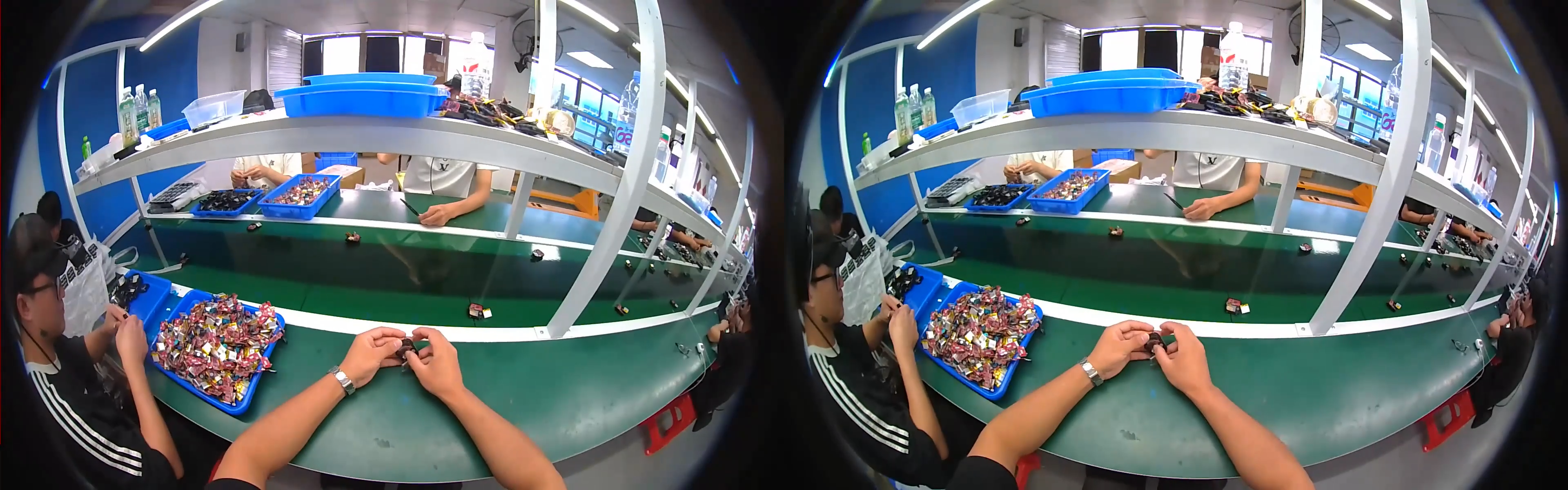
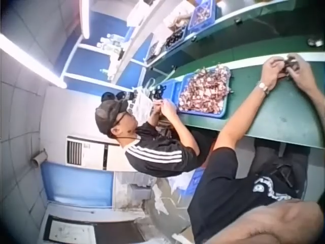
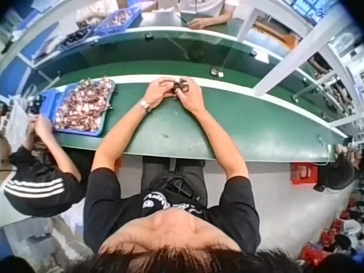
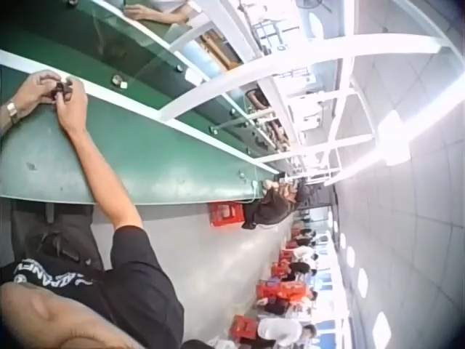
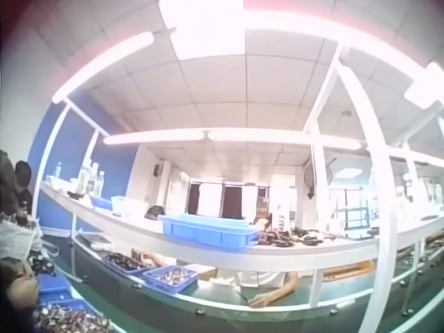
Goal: Sorting small electronic components or toy car parts on a factory assembly line conveyor belt.
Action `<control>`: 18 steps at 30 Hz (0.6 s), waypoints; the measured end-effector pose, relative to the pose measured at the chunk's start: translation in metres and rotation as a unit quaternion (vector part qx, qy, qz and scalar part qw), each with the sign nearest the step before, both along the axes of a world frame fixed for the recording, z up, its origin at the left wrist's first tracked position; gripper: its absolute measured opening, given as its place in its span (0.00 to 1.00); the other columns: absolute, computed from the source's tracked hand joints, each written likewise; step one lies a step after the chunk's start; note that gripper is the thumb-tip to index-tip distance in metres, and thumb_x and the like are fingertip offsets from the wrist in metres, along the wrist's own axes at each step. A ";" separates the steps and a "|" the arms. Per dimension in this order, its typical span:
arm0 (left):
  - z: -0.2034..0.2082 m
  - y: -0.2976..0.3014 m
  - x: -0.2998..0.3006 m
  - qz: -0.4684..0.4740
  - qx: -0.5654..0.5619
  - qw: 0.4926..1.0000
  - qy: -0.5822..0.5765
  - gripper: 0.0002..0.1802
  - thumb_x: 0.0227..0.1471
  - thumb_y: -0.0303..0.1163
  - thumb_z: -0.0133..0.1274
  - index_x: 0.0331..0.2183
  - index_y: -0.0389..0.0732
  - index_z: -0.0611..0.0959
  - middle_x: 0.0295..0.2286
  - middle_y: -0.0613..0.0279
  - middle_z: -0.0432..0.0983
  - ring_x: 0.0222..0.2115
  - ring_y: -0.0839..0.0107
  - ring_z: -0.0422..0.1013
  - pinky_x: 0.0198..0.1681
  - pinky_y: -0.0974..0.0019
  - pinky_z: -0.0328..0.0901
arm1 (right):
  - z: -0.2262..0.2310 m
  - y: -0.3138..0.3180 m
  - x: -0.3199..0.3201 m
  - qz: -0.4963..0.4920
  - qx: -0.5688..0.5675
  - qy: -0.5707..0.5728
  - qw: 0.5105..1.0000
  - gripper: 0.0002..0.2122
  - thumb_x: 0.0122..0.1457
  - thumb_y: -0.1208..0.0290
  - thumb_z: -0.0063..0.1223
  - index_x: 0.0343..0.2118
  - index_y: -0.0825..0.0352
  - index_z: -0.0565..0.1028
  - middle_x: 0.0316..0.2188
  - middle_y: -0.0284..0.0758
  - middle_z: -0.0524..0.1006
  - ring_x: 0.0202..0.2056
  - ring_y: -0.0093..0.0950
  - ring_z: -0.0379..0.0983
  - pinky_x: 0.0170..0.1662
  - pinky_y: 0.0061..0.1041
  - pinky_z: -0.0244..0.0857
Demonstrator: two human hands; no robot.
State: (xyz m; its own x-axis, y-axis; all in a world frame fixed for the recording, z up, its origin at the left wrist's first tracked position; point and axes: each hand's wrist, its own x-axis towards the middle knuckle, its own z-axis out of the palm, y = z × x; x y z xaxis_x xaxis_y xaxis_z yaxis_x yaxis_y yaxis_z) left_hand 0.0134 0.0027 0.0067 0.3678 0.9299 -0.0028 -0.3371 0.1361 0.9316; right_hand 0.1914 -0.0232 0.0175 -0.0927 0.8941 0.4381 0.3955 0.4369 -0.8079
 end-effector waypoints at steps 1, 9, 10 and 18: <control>0.000 -0.001 0.001 0.002 -0.016 1.000 -0.011 0.16 0.57 0.25 0.52 0.47 0.33 0.73 0.42 0.56 0.76 0.43 0.67 0.74 0.48 0.60 0.72 | 0.005 -0.002 0.000 -0.007 0.025 -0.019 0.999 0.17 0.50 0.79 0.60 0.45 0.68 0.72 0.39 0.38 0.76 0.28 0.25 0.77 0.31 0.22 0.73; -0.001 0.001 0.000 -0.018 0.008 1.000 -0.024 0.21 0.58 0.25 0.50 0.53 0.31 0.71 0.46 0.53 0.73 0.46 0.65 0.73 0.51 0.61 0.70 | 0.004 0.006 0.010 -0.007 0.157 -0.128 0.979 0.17 0.48 0.79 0.62 0.43 0.60 0.78 0.46 0.34 0.73 0.36 0.27 0.76 0.36 0.27 0.73; 0.000 0.001 0.001 -0.019 0.010 1.000 -0.023 0.21 0.58 0.25 0.50 0.53 0.31 0.71 0.46 0.53 0.73 0.46 0.65 0.73 0.51 0.61 0.70 | 0.003 0.007 0.011 -0.002 0.173 -0.148 0.974 0.15 0.48 0.78 0.62 0.42 0.59 0.78 0.46 0.33 0.72 0.37 0.28 0.76 0.36 0.27 0.73; -0.001 -0.002 0.002 -0.002 0.007 0.999 0.049 0.16 0.59 0.25 0.47 0.49 0.32 0.73 0.43 0.53 0.75 0.43 0.64 0.74 0.48 0.59 0.73 | 0.008 0.005 0.014 0.047 0.116 -0.181 0.975 0.09 0.47 0.76 0.63 0.32 0.62 0.77 0.49 0.32 0.72 0.43 0.30 0.74 0.43 0.31 0.72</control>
